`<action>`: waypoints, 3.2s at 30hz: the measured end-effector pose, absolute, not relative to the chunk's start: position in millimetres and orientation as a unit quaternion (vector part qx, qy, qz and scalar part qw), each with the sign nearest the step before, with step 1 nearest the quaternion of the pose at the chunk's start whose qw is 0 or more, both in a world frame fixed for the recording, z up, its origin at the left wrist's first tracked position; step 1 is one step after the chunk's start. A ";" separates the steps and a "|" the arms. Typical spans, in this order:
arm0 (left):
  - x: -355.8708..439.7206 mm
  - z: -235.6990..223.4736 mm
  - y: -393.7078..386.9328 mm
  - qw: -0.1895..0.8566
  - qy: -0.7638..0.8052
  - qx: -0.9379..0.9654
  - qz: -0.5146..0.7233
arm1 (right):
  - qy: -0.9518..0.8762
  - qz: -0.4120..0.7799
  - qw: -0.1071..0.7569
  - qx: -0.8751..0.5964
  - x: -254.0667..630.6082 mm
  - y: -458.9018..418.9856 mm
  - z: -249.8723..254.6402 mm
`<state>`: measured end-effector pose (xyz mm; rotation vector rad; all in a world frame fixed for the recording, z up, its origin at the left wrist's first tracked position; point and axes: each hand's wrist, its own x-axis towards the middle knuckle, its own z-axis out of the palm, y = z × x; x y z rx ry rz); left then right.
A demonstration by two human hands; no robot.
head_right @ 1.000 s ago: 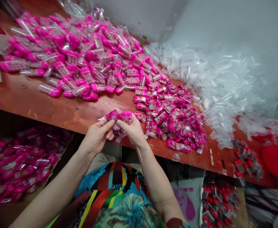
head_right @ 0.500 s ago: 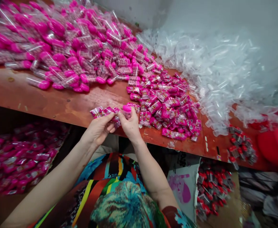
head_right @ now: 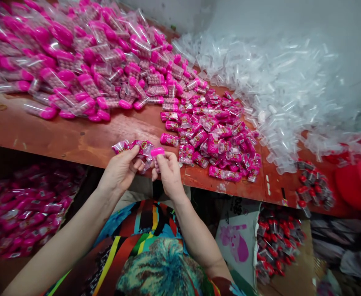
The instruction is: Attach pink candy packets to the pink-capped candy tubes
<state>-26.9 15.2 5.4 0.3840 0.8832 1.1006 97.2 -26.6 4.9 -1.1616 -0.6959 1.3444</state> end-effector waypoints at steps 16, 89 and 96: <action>-22.9 3.5 13.0 0.759 0.395 0.205 0.476 | -0.336 0.551 0.555 -0.525 97.2 -29.9 -6.3; -17.7 1.7 -14.6 0.826 0.379 0.300 0.289 | -0.360 0.532 0.554 -0.529 142.7 -18.0 2.4; -24.9 -11.7 -13.0 0.768 0.455 0.285 0.350 | -0.652 0.215 0.234 -0.688 118.4 4.7 -2.5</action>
